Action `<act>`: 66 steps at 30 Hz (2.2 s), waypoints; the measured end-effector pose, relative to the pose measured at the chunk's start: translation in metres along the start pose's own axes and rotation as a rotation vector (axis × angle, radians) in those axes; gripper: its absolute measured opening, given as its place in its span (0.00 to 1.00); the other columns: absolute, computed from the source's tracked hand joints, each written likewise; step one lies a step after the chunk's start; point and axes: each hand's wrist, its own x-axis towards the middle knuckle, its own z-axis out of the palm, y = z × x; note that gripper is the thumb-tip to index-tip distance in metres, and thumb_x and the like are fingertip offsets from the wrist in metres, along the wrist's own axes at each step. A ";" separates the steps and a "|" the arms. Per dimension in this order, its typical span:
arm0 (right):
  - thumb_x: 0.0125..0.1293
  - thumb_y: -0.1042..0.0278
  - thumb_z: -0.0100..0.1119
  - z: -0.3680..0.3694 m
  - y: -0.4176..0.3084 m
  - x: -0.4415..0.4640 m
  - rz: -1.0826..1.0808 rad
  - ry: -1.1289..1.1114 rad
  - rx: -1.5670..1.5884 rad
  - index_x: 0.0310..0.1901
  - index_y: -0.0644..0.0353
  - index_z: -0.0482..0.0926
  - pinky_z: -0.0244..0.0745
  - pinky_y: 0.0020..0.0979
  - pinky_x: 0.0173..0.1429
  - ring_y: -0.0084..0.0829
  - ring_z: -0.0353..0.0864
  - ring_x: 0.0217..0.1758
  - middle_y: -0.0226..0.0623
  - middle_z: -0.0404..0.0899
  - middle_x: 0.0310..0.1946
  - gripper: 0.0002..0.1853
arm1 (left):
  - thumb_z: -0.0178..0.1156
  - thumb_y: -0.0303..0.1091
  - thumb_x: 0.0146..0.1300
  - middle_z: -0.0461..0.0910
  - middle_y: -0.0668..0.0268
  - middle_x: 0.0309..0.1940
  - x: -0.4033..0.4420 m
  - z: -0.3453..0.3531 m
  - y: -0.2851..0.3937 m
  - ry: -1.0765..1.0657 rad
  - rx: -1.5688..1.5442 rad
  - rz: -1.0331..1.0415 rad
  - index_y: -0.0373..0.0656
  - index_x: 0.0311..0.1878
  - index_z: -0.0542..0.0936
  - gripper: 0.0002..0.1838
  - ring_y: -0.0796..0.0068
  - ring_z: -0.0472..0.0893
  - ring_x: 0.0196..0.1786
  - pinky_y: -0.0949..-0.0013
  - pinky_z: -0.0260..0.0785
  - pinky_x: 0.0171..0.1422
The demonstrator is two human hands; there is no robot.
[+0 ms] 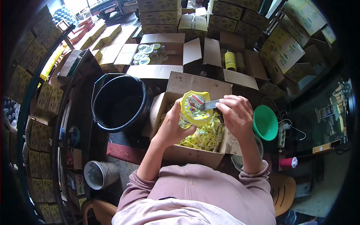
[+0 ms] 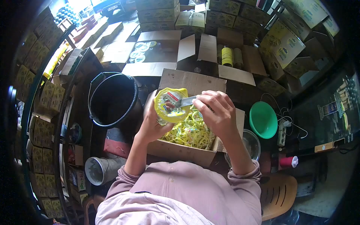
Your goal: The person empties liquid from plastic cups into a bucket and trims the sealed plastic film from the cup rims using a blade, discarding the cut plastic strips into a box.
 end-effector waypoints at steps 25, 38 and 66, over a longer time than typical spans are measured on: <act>0.45 0.72 0.63 -0.003 0.002 -0.010 -0.241 -0.026 0.014 0.29 0.59 0.78 0.77 0.28 0.39 0.25 0.77 0.34 0.29 0.74 0.26 0.07 | 0.69 0.28 0.38 0.75 0.54 0.42 -0.008 0.011 0.006 -0.093 -0.035 -0.138 0.35 0.54 0.64 0.37 0.58 0.76 0.46 0.65 0.68 0.49; 0.46 0.74 0.63 0.003 0.009 -0.026 -0.172 0.017 0.119 0.51 0.59 0.75 0.78 0.29 0.39 0.26 0.78 0.31 0.30 0.75 0.24 0.25 | 0.67 0.32 0.43 0.74 0.53 0.45 -0.004 0.018 0.005 -0.269 -0.192 -0.198 0.36 0.56 0.64 0.35 0.60 0.75 0.50 0.64 0.66 0.54; 0.45 0.79 0.60 0.017 0.018 -0.039 -0.110 0.051 0.202 0.51 0.69 0.72 0.76 0.31 0.35 0.30 0.77 0.28 0.36 0.76 0.26 0.26 | 0.68 0.36 0.41 0.70 0.61 0.47 -0.003 0.030 -0.033 -0.448 -0.666 -0.277 0.36 0.58 0.60 0.40 0.74 0.69 0.51 0.70 0.62 0.57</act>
